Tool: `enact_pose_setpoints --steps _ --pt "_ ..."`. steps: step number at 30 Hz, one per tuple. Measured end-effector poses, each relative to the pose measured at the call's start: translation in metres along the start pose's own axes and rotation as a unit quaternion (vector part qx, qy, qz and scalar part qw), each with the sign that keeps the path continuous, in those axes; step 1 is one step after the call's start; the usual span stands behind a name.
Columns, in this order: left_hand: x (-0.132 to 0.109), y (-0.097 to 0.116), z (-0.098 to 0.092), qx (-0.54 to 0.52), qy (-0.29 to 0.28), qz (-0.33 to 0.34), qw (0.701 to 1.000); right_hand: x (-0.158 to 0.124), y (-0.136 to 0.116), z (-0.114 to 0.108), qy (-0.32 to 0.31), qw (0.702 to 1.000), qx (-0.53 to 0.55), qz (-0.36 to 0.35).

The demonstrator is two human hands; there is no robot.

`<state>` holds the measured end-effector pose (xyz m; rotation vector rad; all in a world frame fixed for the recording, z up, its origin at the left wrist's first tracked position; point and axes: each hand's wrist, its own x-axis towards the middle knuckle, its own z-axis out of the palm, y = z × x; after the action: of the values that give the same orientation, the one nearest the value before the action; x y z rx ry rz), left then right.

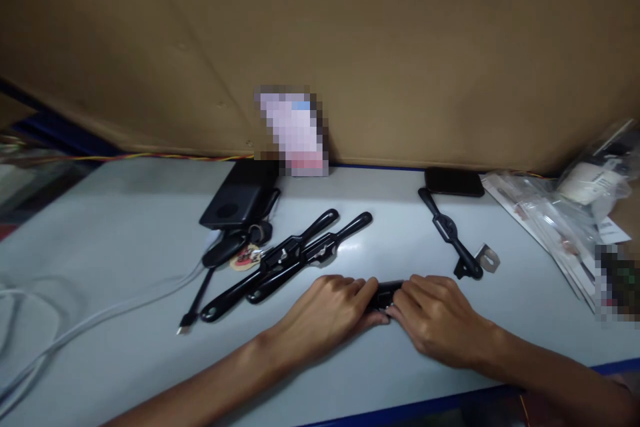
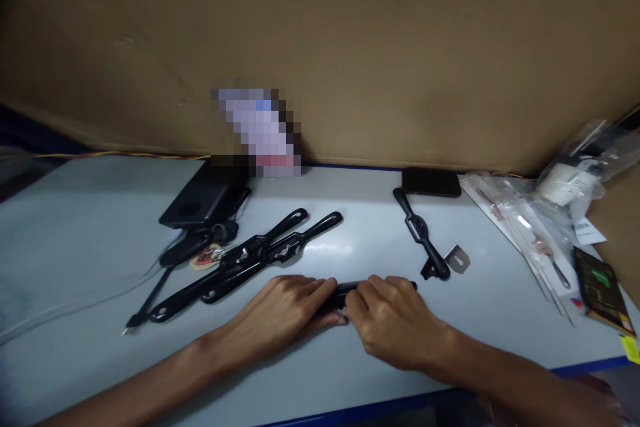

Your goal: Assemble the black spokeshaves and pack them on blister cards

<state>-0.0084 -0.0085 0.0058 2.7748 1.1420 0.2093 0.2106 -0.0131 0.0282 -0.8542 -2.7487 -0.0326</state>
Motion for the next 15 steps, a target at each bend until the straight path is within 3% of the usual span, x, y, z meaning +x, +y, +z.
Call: enact_pose_setpoints --steps 4,7,11,15 --pt "-0.002 -0.002 0.004 -0.02 0.003 -0.013 1.0 -0.001 -0.023 0.009 -0.008 0.997 -0.016 0.079" --pt "-0.003 -0.004 0.007 -0.031 0.017 -0.017 0.999 0.004 -0.027 0.006 -0.04 0.994 -0.014 0.105" --pt "-0.005 -0.003 0.007 0.008 0.022 -0.018 1.0 0.014 0.006 -0.02 -0.096 0.983 0.048 0.147" --pt "-0.003 -0.005 -0.001 0.104 0.018 -0.086 0.991 0.01 0.06 -0.045 -0.045 0.941 -0.011 0.337"
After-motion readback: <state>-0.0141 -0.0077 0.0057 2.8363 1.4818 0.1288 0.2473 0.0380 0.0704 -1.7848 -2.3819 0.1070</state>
